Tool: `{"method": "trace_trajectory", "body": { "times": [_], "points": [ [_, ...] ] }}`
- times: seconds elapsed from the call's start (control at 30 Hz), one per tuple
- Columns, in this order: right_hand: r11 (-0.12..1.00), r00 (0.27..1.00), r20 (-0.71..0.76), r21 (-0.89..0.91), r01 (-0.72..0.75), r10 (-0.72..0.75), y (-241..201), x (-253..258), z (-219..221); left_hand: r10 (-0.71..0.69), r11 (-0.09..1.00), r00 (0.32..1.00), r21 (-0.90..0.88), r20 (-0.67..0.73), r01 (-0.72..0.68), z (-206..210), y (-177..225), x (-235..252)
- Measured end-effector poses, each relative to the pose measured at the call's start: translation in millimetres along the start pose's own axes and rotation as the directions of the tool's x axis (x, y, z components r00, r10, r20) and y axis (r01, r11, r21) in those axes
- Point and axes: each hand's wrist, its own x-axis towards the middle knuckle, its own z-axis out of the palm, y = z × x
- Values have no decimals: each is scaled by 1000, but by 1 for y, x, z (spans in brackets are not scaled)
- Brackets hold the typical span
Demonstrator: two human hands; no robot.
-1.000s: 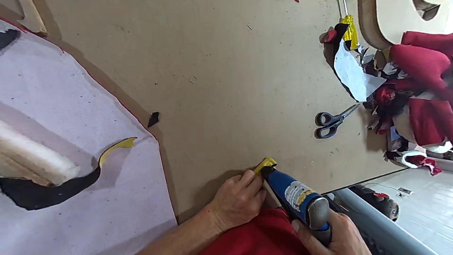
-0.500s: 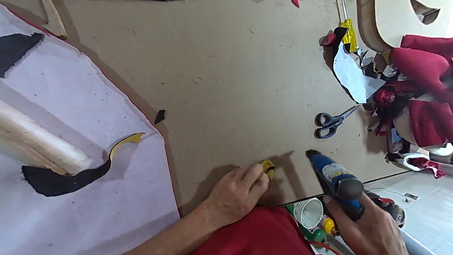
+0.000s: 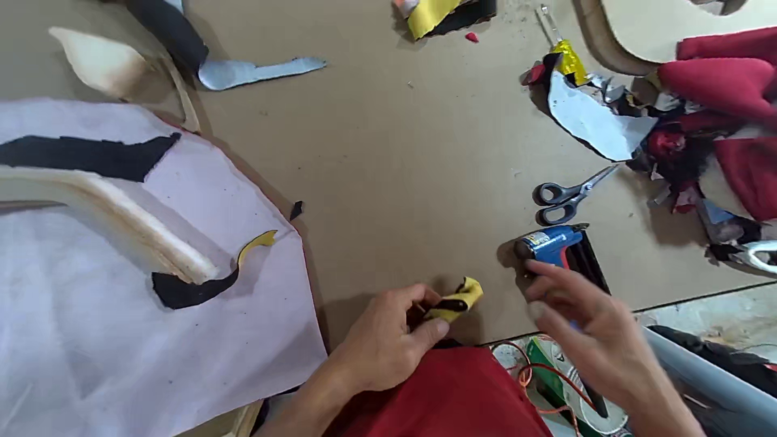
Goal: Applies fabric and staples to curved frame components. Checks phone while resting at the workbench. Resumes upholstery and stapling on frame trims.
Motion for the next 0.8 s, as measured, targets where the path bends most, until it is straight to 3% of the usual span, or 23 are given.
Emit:
{"method": "trace_trajectory", "body": {
  "times": [0.1, 0.33, 0.43, 0.53, 0.6, 0.7, 0.8],
  "points": [
    [962, 976, 160, 250, 107, -150, -20, 6, 22, 73, 994, 981, -90, 177, -57, 5, 3, 0],
    [933, 972, -42, 272, 235, -233, -19, -6, 42, 122, 976, 970, -205, 212, -78, 28, 8, -3],
    [922, 962, -101, 277, 271, -252, -15, -11, 53, 77, 960, 989, -278, 124, -40, 44, 15, 2],
    [936, 954, -138, 202, 290, -266, -7, -4, 51, 134, 991, 983, 8, -122, -134, 51, 15, 8],
    [932, 930, -164, 102, 348, -329, 3, 10, 56, 350, 900, 895, 366, -278, -238, 51, 4, 19],
    [879, 861, -177, -77, 471, -477, 31, 43, 75, 649, 596, 719, 754, -250, -276, 44, -32, 52],
    [870, 852, -175, -116, 480, -494, 60, 63, 93, 681, 441, 714, 869, -162, -224, 38, -53, 73]
  ]
}}
